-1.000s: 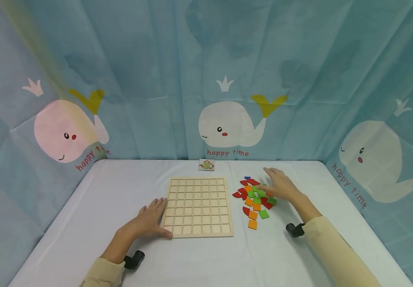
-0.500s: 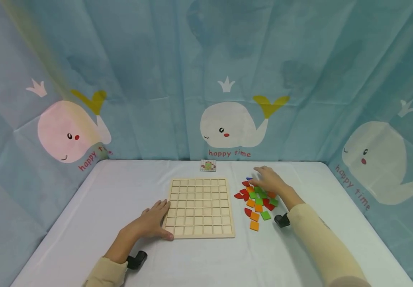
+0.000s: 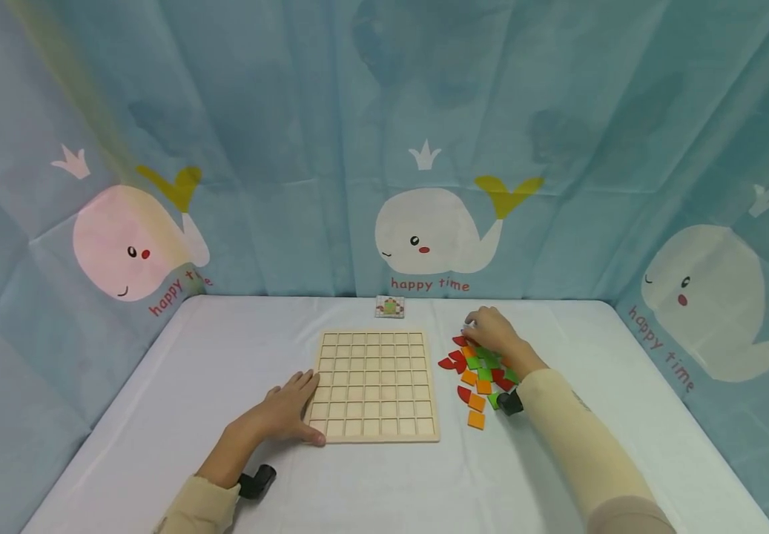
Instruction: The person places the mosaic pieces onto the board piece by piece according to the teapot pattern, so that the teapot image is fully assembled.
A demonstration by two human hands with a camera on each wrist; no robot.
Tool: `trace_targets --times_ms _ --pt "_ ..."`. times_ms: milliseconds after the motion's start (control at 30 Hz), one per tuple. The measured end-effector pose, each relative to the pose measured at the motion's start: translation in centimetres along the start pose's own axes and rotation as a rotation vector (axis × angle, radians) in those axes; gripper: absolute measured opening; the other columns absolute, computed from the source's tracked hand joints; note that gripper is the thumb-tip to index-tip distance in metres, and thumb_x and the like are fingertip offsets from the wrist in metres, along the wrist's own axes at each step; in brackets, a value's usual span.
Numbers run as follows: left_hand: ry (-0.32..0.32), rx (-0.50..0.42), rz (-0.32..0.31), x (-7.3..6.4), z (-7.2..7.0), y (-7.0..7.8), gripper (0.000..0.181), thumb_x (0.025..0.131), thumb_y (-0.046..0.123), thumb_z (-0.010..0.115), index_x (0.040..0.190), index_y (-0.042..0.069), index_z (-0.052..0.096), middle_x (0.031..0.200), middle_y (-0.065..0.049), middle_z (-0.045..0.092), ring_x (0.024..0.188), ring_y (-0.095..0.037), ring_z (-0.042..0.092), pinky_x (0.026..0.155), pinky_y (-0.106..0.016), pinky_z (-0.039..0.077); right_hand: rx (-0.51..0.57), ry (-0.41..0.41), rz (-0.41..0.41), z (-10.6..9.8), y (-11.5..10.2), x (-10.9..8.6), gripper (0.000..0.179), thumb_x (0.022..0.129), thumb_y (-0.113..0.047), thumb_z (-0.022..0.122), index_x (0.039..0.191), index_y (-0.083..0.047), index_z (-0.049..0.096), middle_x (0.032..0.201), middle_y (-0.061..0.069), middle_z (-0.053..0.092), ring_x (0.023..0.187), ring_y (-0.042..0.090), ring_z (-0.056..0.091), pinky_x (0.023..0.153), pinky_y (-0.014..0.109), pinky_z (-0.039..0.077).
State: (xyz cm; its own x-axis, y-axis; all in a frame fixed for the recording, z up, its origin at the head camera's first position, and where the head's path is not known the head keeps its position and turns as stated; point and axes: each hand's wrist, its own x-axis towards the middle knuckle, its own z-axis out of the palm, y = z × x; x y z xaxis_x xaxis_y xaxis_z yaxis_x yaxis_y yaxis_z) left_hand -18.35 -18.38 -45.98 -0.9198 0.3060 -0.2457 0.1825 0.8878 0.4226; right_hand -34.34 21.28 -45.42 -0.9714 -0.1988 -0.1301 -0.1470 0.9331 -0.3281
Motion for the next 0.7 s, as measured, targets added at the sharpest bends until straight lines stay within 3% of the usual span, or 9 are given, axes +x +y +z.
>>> trace_targets --times_ms 133,333,533,700 --pt "0.000 0.004 -0.005 0.00 0.00 0.02 0.120 0.061 0.048 0.088 0.149 -0.007 0.028 0.157 -0.029 0.025 0.146 -0.048 0.020 0.112 -0.071 0.019 0.009 0.006 0.030 0.17 -0.40 0.38 0.029 0.094 -0.025 0.064 0.113 -0.004 0.070 0.109 0.014 0.065 0.096 0.026 0.055 0.093 0.040 0.055" --pt "0.009 0.007 0.003 0.06 0.11 -0.21 0.119 0.061 0.048 0.088 0.149 -0.007 0.029 0.157 -0.029 0.025 0.146 -0.048 0.021 0.111 -0.071 0.020 0.002 0.049 -0.007 0.47 -0.47 0.69 0.018 0.094 -0.017 0.062 0.100 -0.005 0.074 0.101 0.012 0.068 0.090 0.025 0.056 0.091 0.041 0.054" --pt "0.009 0.006 -0.001 -0.04 -0.01 -0.04 0.119 0.061 0.048 0.088 0.149 -0.006 0.029 0.157 -0.028 0.026 0.146 -0.048 0.021 0.111 -0.070 0.020 -0.004 0.048 -0.001 0.57 -0.63 0.97 0.019 0.093 -0.010 0.060 0.103 -0.006 0.075 0.111 0.014 0.068 0.096 0.027 0.056 0.096 0.042 0.053" --pt "0.015 -0.003 0.004 -0.14 -0.04 0.00 0.119 0.061 0.047 0.089 0.149 -0.006 0.030 0.157 -0.028 0.026 0.146 -0.048 0.022 0.111 -0.071 0.020 -0.004 0.062 0.025 0.41 -0.52 0.91 0.020 0.093 -0.020 0.066 0.103 -0.005 0.073 0.100 0.012 0.069 0.088 0.024 0.058 0.089 0.039 0.056"
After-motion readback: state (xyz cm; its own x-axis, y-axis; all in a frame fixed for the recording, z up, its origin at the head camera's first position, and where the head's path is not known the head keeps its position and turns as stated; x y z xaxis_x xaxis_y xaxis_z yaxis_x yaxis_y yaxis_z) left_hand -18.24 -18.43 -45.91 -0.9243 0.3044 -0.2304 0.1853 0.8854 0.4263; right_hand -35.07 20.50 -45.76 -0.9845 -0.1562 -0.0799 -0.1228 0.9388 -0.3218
